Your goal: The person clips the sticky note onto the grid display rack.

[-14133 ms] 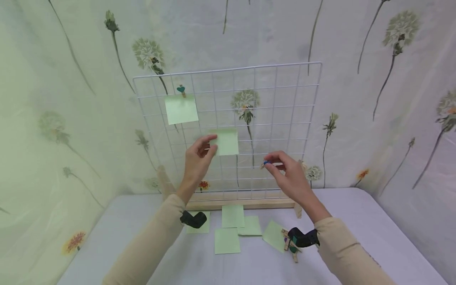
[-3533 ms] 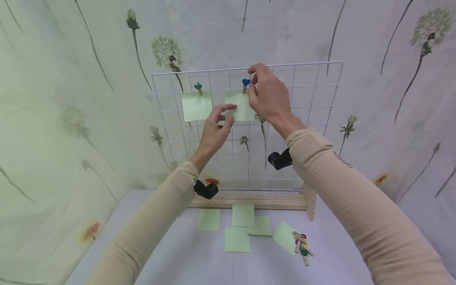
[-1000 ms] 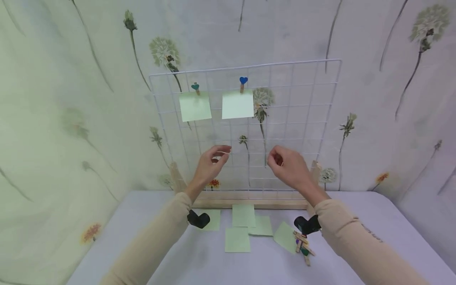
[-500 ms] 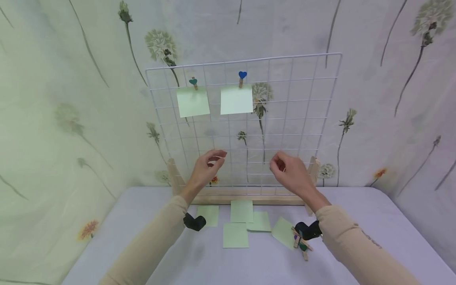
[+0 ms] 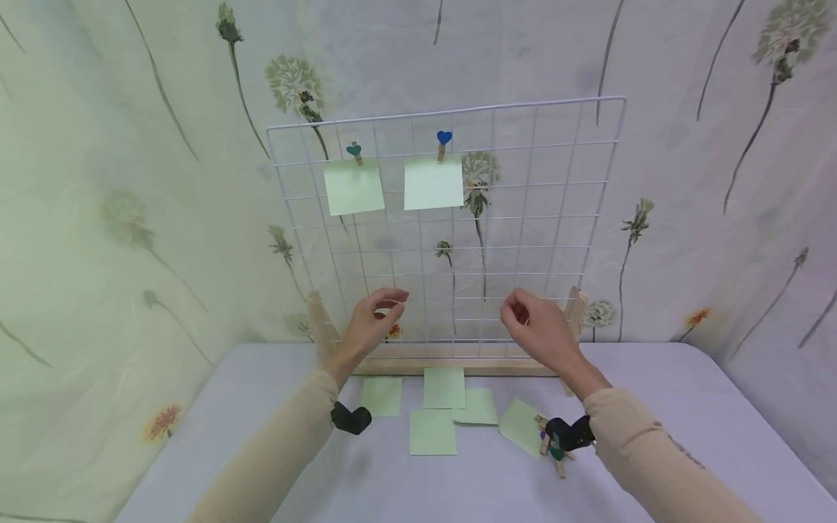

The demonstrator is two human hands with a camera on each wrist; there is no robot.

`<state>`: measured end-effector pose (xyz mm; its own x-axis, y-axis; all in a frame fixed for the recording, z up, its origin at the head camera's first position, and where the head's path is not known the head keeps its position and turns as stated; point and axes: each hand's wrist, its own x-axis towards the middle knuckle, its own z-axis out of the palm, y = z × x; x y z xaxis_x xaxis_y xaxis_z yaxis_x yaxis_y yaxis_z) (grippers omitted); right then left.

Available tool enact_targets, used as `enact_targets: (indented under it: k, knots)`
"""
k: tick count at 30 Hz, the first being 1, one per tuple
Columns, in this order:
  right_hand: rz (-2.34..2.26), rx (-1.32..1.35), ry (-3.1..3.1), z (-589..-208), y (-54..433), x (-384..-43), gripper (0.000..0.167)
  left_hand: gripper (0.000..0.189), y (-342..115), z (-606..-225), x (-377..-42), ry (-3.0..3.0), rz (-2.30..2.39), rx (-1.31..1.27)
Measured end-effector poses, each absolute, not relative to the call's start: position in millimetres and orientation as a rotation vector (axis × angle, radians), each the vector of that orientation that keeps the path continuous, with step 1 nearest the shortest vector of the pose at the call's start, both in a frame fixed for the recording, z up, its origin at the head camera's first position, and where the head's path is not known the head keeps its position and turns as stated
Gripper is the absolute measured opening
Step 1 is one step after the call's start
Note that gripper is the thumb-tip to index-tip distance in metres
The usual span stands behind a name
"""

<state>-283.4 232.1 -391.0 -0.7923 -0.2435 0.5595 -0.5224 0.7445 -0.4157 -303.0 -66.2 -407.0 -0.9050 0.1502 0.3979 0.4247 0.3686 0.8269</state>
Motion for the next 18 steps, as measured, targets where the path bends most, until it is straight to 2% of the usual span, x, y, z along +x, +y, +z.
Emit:
enact_targets:
  k: [18]
  knots:
    - [0.834, 0.559, -2.560, -420, 247, -276, 0.012, 0.024, -84, -433, -300, -2.391, -1.519, -0.502]
